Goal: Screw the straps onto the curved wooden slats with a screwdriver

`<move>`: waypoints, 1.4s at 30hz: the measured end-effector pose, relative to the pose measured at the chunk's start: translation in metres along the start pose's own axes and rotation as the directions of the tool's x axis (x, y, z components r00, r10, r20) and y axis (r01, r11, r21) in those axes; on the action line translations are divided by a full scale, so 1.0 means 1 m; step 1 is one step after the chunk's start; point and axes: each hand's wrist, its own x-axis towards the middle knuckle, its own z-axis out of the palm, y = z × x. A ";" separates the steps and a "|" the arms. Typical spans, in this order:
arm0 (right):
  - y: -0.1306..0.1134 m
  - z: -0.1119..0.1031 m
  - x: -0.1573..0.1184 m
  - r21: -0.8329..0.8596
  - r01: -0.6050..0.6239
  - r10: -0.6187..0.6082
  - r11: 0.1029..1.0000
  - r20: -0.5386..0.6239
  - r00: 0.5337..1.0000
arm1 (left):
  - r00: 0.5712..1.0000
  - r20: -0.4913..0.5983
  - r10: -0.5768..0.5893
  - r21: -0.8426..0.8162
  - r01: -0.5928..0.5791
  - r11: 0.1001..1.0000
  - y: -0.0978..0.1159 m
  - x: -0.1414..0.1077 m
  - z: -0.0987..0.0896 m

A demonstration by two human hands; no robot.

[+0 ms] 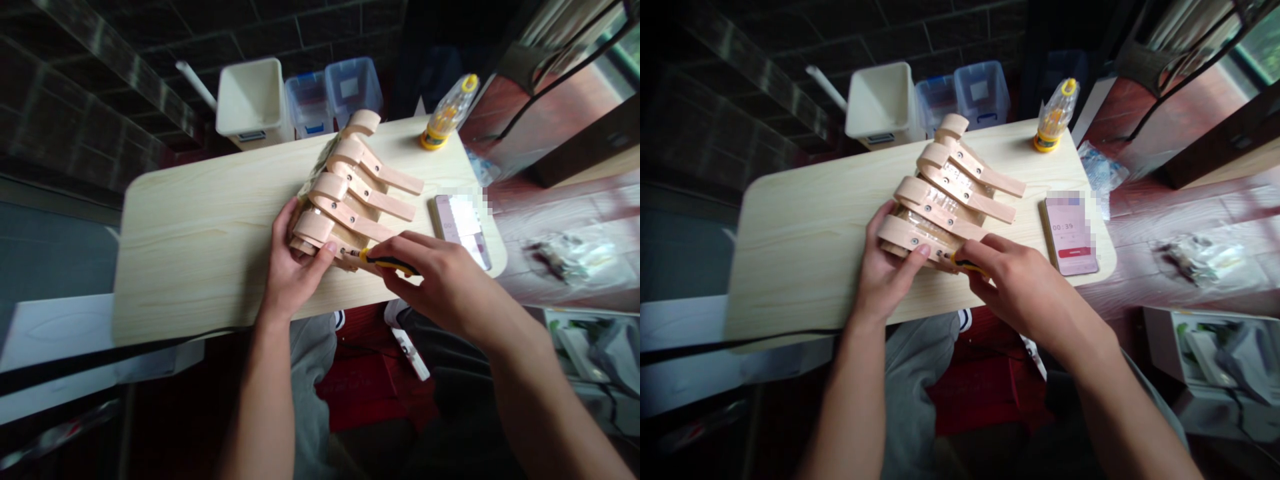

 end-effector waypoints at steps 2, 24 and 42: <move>-0.001 0.001 0.000 -0.015 0.003 -0.003 1.000 -0.005 1.000 | 1.000 0.002 0.006 0.008 -0.006 1.000 0.000 0.000 0.000; -0.022 0.012 0.005 -0.166 -0.060 0.059 0.984 -0.010 0.998 | 0.997 -0.042 0.070 0.047 -0.068 0.997 -0.002 0.002 0.003; -0.031 -0.012 0.003 -0.180 -0.079 0.060 0.981 -0.111 0.992 | 0.998 0.039 0.054 0.035 -0.056 0.998 0.004 -0.003 0.005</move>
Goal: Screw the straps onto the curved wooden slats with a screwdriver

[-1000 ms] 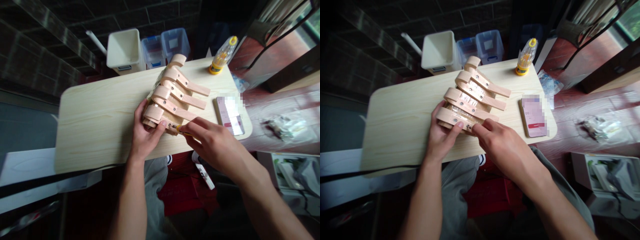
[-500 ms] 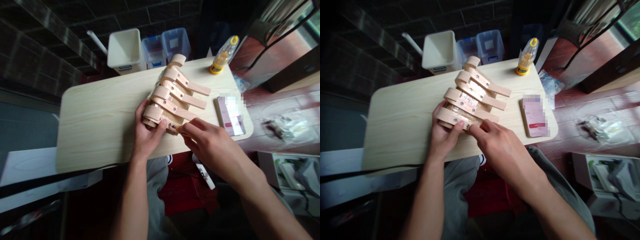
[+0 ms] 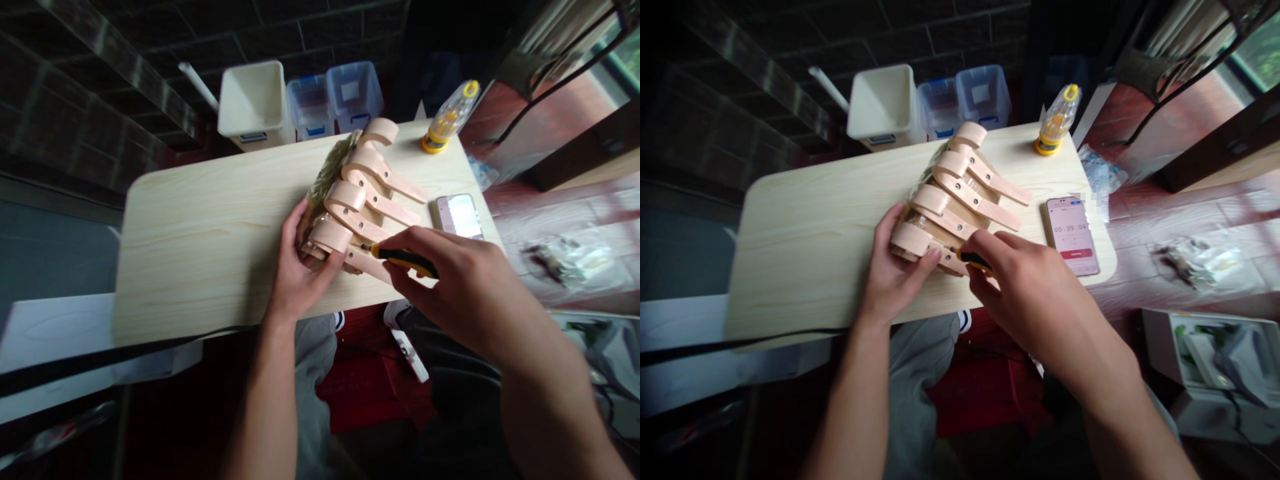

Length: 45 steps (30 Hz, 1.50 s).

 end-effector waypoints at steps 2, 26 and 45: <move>-0.004 -0.001 0.001 0.027 0.019 -0.019 0.999 -0.012 1.000 | 1.000 0.020 -0.018 -0.039 0.019 0.999 0.000 0.000 0.000; -0.017 0.013 -0.002 -0.049 0.158 -0.157 0.986 0.026 0.987 | 1.000 -0.009 -0.011 -0.101 0.010 0.995 -0.002 0.000 0.000; -0.015 0.017 -0.006 -0.019 0.131 -0.130 0.991 0.023 0.991 | 0.999 -0.015 -0.034 -0.108 0.032 0.994 0.000 0.000 0.001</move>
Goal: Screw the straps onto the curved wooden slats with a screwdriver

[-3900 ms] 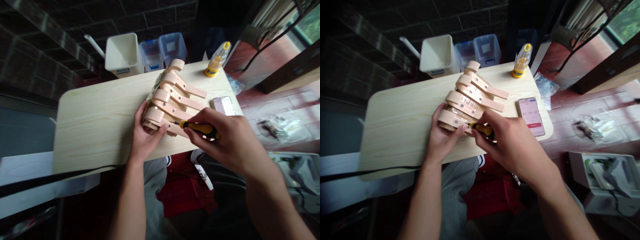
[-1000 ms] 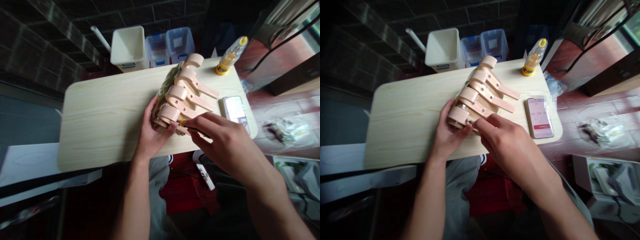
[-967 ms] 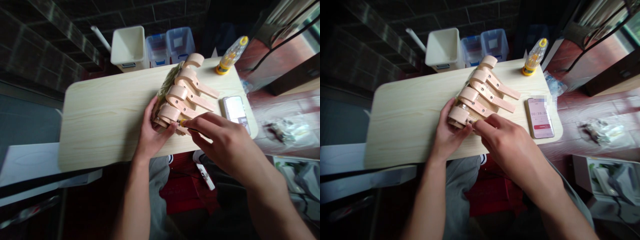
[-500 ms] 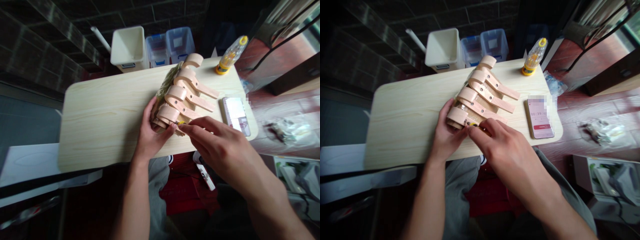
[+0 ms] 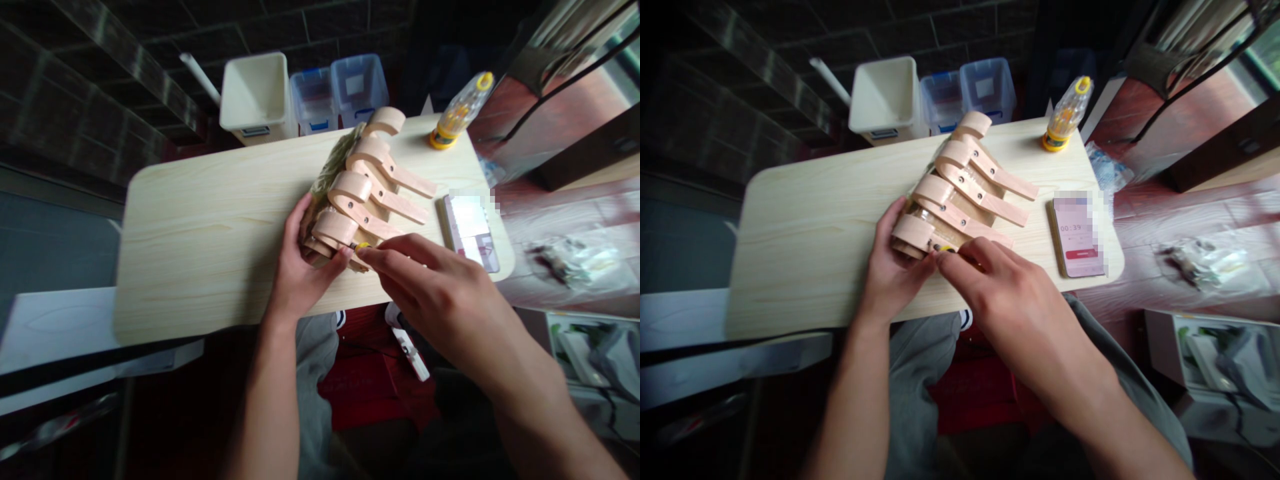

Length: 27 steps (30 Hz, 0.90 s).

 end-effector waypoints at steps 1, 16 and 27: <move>0.000 0.000 0.000 0.005 0.002 -0.002 1.000 0.002 1.000 | 1.000 0.007 0.004 0.003 -0.004 1.000 -0.001 0.000 0.000; -0.004 0.002 -0.002 -0.008 -0.046 0.046 0.999 0.023 0.999 | 1.000 0.018 -0.007 -0.015 0.007 1.000 0.002 -0.002 0.000; 0.000 0.001 0.004 0.012 -0.009 0.009 1.000 -0.011 1.000 | 1.000 -0.011 0.001 0.026 -0.001 1.000 0.003 -0.001 -0.002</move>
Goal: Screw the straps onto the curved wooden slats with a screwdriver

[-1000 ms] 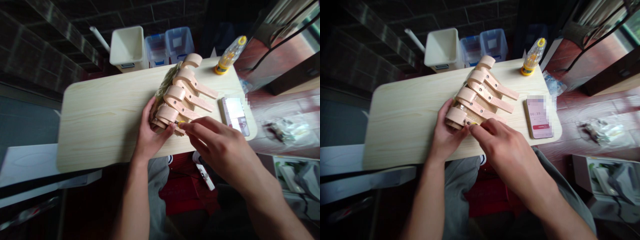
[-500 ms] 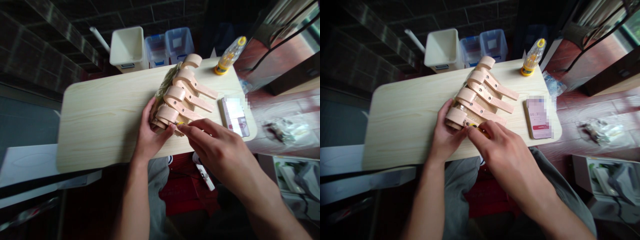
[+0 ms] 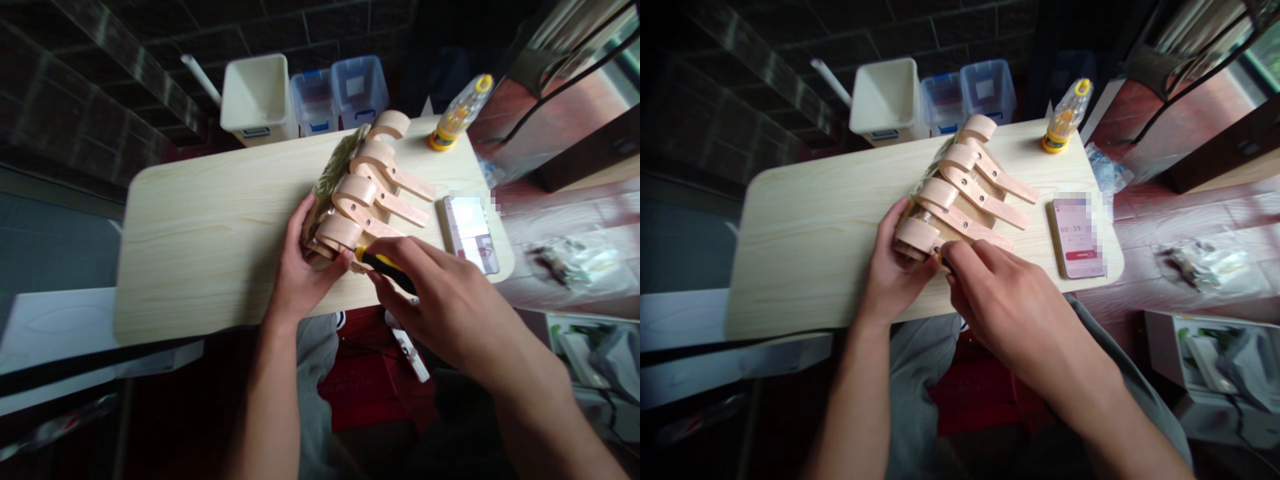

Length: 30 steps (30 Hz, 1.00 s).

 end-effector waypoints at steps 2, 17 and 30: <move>0.000 0.000 0.001 0.024 -0.004 0.004 1.000 -0.012 1.000 | 1.000 0.008 0.003 -0.001 -0.003 1.000 0.000 0.000 0.000; 0.004 -0.006 0.000 0.005 0.063 -0.062 0.998 -0.023 0.998 | 0.999 0.000 -0.032 -0.087 0.032 0.996 0.002 0.000 0.000; -0.004 -0.001 0.002 0.047 -0.004 0.005 0.999 -0.019 1.000 | 1.000 -0.001 -0.024 -0.025 0.024 0.999 0.003 -0.002 0.001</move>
